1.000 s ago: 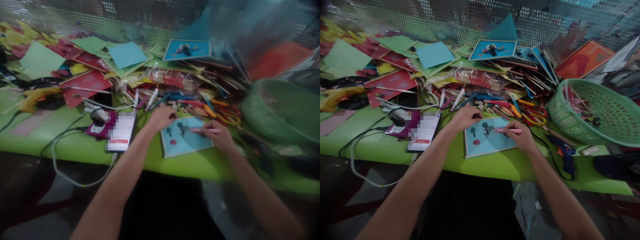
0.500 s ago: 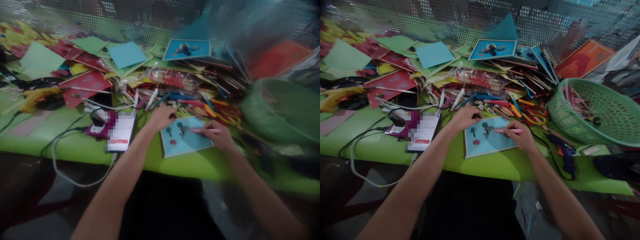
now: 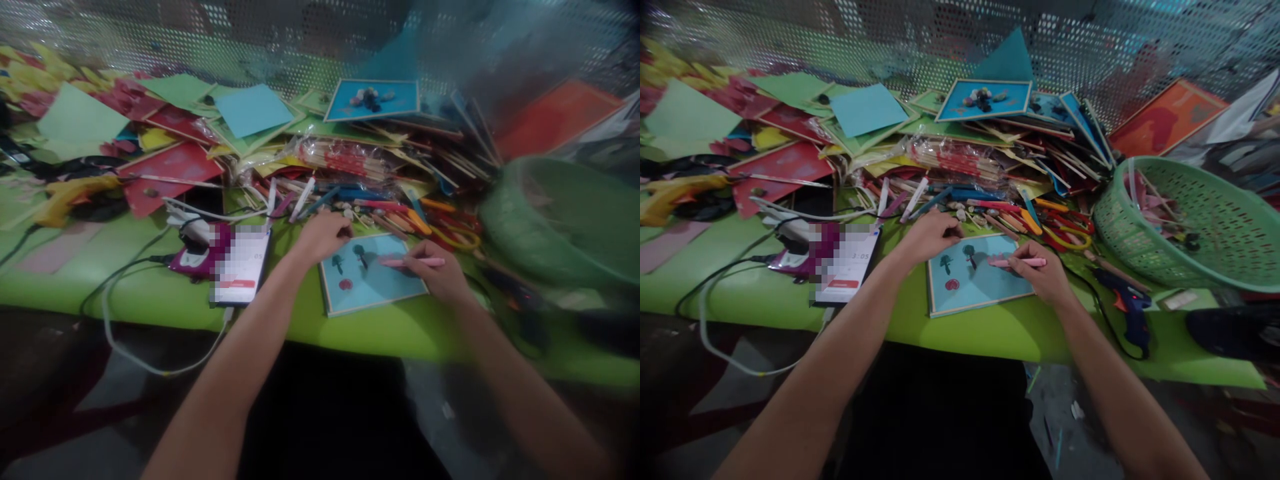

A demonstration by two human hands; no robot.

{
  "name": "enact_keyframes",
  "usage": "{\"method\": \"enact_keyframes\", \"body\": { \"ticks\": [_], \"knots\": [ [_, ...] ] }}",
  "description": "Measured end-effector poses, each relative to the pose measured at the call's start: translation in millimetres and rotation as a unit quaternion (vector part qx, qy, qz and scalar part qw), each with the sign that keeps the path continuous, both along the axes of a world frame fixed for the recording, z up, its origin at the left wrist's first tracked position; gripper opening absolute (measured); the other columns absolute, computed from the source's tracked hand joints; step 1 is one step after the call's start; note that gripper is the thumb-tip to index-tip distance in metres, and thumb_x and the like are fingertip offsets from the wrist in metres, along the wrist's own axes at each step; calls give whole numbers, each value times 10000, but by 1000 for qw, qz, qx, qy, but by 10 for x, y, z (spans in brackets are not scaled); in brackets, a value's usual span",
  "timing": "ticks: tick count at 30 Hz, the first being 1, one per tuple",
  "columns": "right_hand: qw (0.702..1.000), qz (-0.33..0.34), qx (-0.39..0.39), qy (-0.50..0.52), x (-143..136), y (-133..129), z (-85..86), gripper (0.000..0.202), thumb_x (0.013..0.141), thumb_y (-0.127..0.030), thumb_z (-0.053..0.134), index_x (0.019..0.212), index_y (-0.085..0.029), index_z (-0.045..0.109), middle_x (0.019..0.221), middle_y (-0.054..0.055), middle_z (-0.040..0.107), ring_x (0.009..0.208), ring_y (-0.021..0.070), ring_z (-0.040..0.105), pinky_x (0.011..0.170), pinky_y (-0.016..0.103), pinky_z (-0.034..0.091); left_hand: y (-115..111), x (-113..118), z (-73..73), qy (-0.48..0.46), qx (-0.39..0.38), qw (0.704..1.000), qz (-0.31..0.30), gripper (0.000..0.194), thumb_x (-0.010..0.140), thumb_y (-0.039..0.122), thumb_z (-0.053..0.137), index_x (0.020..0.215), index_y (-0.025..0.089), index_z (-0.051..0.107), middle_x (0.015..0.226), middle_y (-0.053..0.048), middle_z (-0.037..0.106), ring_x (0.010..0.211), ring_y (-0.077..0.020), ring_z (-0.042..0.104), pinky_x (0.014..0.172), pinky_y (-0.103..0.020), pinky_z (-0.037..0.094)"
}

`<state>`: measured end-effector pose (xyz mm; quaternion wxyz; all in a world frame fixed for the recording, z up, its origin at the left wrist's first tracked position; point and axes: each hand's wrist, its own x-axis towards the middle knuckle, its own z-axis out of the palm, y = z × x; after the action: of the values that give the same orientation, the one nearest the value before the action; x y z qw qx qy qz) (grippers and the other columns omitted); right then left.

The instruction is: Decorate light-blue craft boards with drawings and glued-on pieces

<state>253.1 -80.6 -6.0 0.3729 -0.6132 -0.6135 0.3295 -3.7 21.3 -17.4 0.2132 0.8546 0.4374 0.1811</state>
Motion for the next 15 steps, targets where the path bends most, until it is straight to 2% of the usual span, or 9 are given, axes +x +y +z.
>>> {"method": "enact_keyframes", "body": {
  "ticks": [11,15],
  "knots": [
    [999,-32,9,5,10,-18,48,231,760,-400,745,693,-227,608,635,6,659,603,167,589,598,299,477,13,-7,-18,3,7,1000,-3,145,851,152,635,896,197,766,970,-60,777,950,-242,658,881,-374,509],
    [999,-24,-1,25,5,-21,33,228,763,-405,755,711,-225,624,642,10,668,599,167,588,591,296,470,12,-4,-12,6,7,1000,-2,161,851,150,630,913,194,772,960,-61,772,935,-241,661,870,-373,510]
  ]
}}
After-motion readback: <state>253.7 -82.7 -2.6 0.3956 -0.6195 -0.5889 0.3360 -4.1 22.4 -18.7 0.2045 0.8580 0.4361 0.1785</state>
